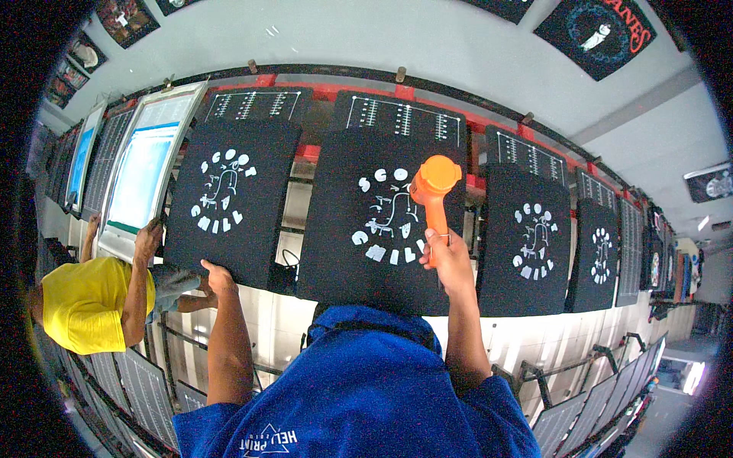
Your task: The person uses a heat gun to dry ink on black t-shirts mounted on a long printing table, while another person applies ink using a screen-printing frame.
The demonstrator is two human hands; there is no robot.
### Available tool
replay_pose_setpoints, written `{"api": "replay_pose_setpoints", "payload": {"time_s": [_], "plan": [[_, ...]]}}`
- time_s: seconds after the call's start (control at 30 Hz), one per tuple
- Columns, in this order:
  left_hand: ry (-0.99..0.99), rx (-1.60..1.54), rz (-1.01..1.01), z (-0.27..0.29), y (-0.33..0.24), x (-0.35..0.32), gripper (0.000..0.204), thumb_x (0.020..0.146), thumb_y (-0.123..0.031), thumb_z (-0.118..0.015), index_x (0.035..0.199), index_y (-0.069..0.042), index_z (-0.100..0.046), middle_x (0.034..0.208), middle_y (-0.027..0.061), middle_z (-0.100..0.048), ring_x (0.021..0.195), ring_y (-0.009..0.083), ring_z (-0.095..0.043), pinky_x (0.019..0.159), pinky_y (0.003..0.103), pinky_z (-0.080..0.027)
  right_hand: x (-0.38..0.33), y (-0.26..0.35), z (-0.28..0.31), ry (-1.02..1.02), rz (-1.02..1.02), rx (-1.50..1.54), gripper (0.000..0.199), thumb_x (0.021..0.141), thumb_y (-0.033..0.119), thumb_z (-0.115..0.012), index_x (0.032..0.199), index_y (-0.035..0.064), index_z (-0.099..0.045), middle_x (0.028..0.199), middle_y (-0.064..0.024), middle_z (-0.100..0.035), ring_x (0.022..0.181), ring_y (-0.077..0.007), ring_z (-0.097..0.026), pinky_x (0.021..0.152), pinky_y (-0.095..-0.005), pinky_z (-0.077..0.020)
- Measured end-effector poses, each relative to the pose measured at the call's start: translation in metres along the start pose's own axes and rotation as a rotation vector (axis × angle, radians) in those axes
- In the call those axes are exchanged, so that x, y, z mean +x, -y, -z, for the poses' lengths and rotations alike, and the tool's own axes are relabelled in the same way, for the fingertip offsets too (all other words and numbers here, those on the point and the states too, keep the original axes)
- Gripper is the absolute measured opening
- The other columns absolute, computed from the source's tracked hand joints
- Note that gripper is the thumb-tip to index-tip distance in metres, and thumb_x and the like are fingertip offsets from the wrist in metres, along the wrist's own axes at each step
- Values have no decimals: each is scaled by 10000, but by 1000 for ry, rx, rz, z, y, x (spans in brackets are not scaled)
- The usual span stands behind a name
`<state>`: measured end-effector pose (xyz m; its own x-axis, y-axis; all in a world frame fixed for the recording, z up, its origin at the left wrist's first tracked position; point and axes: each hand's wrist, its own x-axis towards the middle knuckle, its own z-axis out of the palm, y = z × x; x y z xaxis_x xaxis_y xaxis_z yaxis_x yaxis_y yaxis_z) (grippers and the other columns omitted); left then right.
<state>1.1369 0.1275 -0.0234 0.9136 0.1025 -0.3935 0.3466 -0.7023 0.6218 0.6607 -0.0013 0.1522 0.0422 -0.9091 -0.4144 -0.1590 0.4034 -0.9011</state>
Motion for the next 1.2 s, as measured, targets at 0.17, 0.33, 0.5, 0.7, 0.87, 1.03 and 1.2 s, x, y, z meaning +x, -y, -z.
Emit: {"api": "replay_pose_setpoints", "payload": {"time_s": [0.17,0.33,0.5,0.7,0.87,1.03,1.2], "plan": [[4,11,-7,0,0,-1,959,902,-691,-219,1087,176,-584,1153,274,-601,1096,382,-568,978,410,-406,-6,-1,3,-5,-27,15,308,930,343,-564,948,36,-558,713,-27,-559,579,-119,-571,512,-245,-464],[4,6,-2,0,0,-1,965,900,-695,-214,1091,176,-583,1150,275,-602,1102,382,-565,986,412,-403,-11,3,8,15,-74,26,303,929,336,-568,958,34,-555,710,-25,-553,575,-116,-567,509,-242,-461],[56,52,42,-3,8,17,984,882,-724,-192,1188,144,-542,1253,233,-556,1159,350,-529,1013,403,-366,-13,3,11,48,-100,48,290,927,320,-572,959,33,-554,704,-18,-547,569,-116,-564,513,-243,-463],[31,60,37,-6,9,19,985,882,-725,-196,1185,145,-545,1240,239,-563,1151,349,-537,1009,395,-368,-20,1,14,40,-93,48,293,926,320,-573,951,28,-556,704,-21,-546,573,-119,-567,513,-243,-459],[22,34,11,-7,10,17,984,886,-721,-193,1170,150,-551,1219,246,-575,1140,357,-543,1005,397,-369,-24,1,14,35,-90,8,295,929,313,-568,971,22,-557,710,-24,-549,581,-120,-572,515,-241,-458],[33,20,-3,-4,6,11,985,888,-719,-192,1165,156,-550,1223,248,-572,1144,358,-541,1004,399,-368,-30,1,16,35,-78,-38,298,933,321,-557,976,27,-555,712,-25,-552,586,-119,-574,519,-239,-458],[25,-53,-12,-4,5,6,983,894,-702,-217,1104,195,-563,1165,270,-600,1102,361,-570,980,386,-399,-37,-1,21,39,-84,-70,310,932,358,-547,944,49,-553,700,-19,-545,585,-118,-569,526,-235,-457]]}}
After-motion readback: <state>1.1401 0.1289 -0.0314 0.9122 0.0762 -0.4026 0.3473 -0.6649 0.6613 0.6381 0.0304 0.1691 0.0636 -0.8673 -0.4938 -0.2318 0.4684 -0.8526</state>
